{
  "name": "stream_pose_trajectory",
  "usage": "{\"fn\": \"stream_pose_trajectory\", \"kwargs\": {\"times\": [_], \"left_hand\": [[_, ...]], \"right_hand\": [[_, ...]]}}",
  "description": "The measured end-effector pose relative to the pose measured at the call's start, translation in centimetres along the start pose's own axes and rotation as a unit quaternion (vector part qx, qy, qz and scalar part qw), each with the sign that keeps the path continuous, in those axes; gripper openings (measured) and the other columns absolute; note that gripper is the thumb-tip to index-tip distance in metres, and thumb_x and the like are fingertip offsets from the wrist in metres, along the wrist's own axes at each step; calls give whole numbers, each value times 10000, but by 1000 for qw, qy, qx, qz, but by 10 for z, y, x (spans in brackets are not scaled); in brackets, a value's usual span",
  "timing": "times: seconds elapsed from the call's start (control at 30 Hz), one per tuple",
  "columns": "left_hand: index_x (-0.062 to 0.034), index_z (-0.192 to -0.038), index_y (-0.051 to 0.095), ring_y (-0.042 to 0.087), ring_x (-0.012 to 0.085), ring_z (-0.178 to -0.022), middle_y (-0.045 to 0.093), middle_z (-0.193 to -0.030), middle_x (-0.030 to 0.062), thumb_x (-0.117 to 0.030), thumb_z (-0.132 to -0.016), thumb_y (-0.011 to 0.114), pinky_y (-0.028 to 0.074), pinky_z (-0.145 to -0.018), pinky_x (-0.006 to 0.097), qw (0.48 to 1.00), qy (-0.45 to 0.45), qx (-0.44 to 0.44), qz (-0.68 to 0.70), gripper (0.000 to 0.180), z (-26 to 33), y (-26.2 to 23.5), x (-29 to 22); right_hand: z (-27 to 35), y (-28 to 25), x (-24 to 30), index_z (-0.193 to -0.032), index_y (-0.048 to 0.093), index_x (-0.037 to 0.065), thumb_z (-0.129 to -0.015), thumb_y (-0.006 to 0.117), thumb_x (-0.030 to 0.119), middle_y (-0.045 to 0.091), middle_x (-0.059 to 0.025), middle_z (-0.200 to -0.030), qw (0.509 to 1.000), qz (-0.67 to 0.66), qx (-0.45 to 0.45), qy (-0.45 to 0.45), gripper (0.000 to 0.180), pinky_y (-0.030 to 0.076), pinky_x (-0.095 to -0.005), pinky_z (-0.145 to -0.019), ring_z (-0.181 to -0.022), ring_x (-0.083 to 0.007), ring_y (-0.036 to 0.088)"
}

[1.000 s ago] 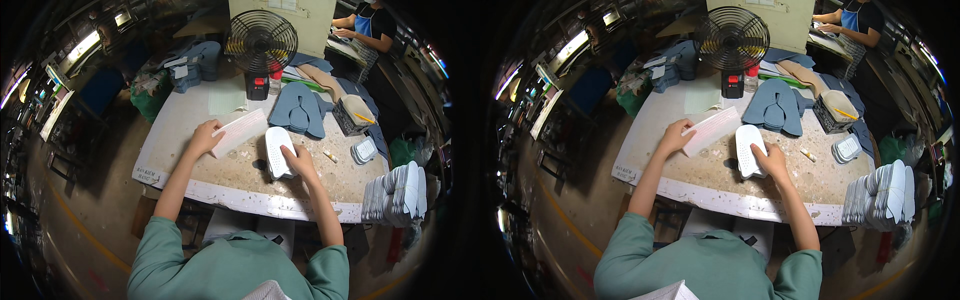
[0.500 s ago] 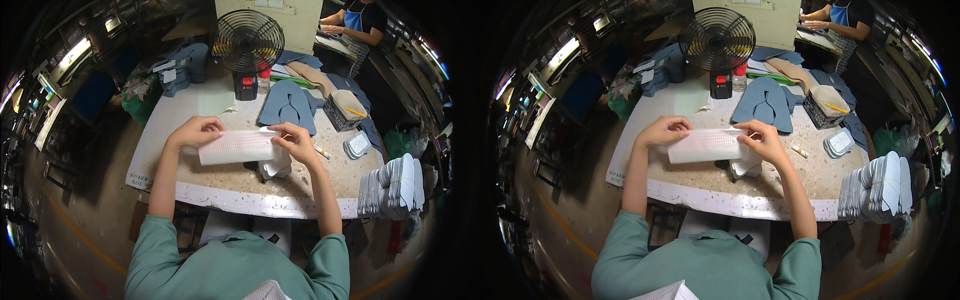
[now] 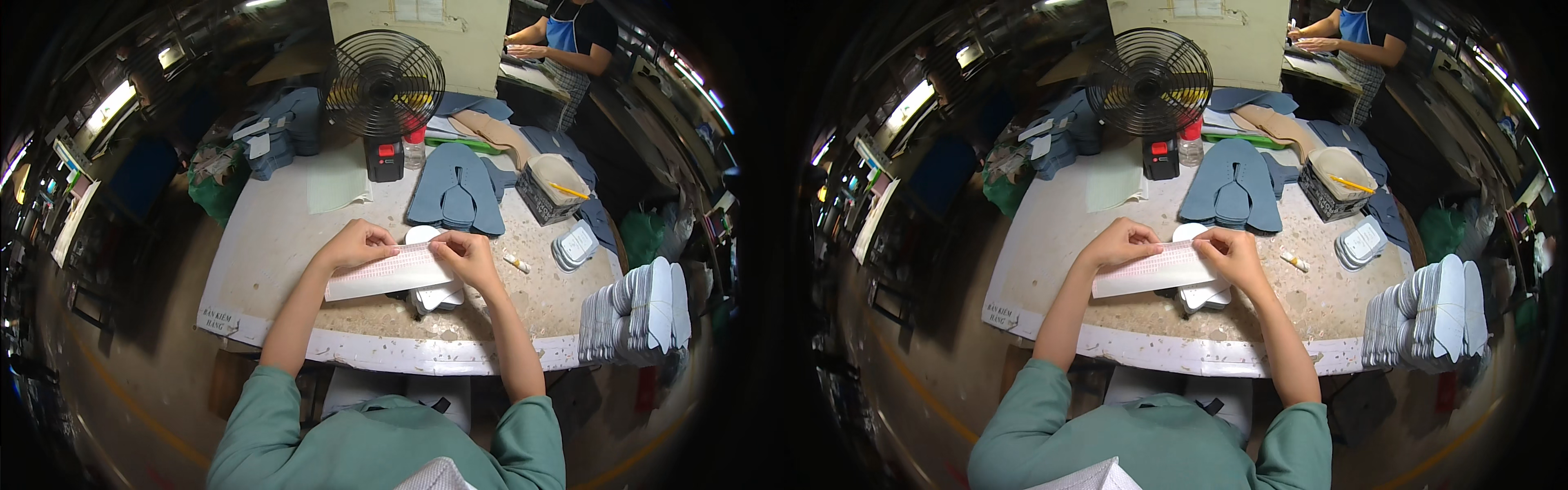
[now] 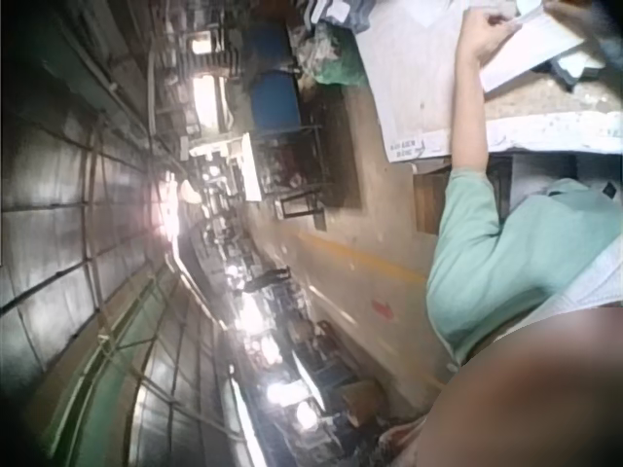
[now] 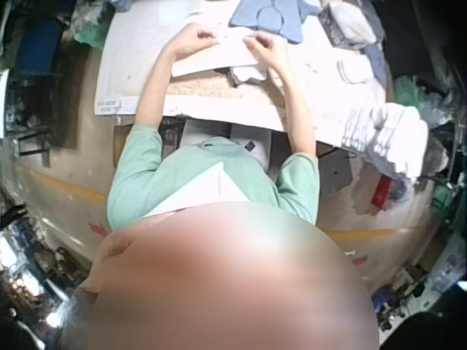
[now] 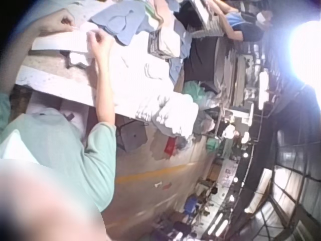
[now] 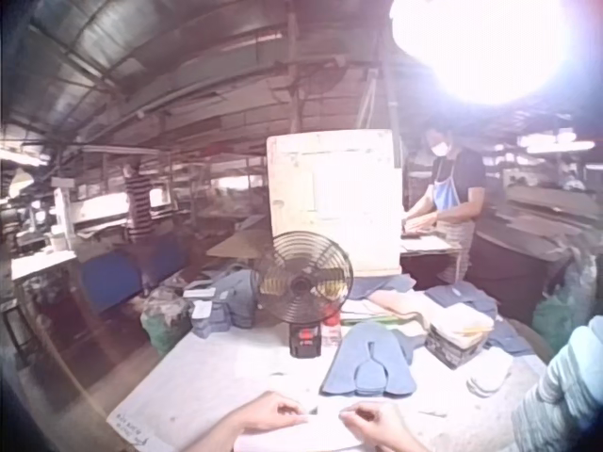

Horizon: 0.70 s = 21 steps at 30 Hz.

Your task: The person repeatedly picks white insoles from a stack, peels small adhesive labels from a sheet, and sticks each label onto an insole. Finished insoles are placed into a separate stack on the table. The person handles insoles and labels by hand throughout the clip.

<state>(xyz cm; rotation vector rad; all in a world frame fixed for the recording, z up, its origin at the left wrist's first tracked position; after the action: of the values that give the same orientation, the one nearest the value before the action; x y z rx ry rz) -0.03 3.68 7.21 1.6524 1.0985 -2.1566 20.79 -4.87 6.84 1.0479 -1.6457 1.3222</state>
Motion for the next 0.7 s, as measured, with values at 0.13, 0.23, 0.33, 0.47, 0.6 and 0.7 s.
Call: {"fn": "stream_pose_trajectory", "kwargs": {"times": [0.13,0.23,0.33,0.47,0.6,0.7], "left_hand": [[24,-927,733,597,71,-722,696,-794,39,-146,-860,713,500,-694,237,999,-10,-30,-18,184,8,0,-6],[25,-913,733,598,74,-719,697,-775,46,-142,-859,706,496,-689,239,999,21,-30,-35,177,14,3,-18],[28,-901,728,598,76,-710,695,-760,55,-138,-856,701,494,-682,244,997,40,-40,-53,174,17,4,-26],[33,-891,723,597,77,-706,692,-749,58,-138,-848,703,495,-685,248,995,47,-52,-66,178,20,4,-29],[30,-882,723,595,77,-711,691,-749,56,-145,-846,704,498,-696,252,995,49,-50,-71,180,21,4,-28],[-3,-890,738,644,120,-737,710,-773,81,-172,-837,704,519,-783,289,996,50,-45,-65,180,20,6,-27]], "right_hand": [[7,1,27,-907,715,62,-780,726,95,673,-64,-911,951,147,-84,-260,131,510,-318,-754,-850,-222,638],[10,5,33,-878,701,81,-738,745,95,655,-47,-928,933,192,-86,-292,148,489,-347,-806,-928,-239,595],[12,7,35,-867,696,76,-734,750,98,655,-47,-927,922,217,-91,-308,145,491,-351,-806,-928,-243,597],[11,9,32,-849,689,73,-722,759,101,659,-52,-907,931,197,-94,-292,147,493,-360,-800,-932,-253,596],[12,13,31,-875,693,76,-717,755,80,664,-60,-872,946,144,-90,-277,170,498,-363,-781,-906,-256,605],[14,18,33,-965,694,86,-726,740,55,669,-60,-861,938,165,-93,-289,245,500,-350,-770,-878,-240,619]]}}
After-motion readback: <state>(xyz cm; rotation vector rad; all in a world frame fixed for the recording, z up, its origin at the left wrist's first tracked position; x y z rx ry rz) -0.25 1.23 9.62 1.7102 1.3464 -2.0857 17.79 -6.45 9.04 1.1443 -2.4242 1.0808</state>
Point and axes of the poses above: each hand's wrist, its own z-axis away from the middle knuckle, its own y-axis out of the palm, x = y × z, the point moved 4 cm from there along -z, towards the middle knuckle
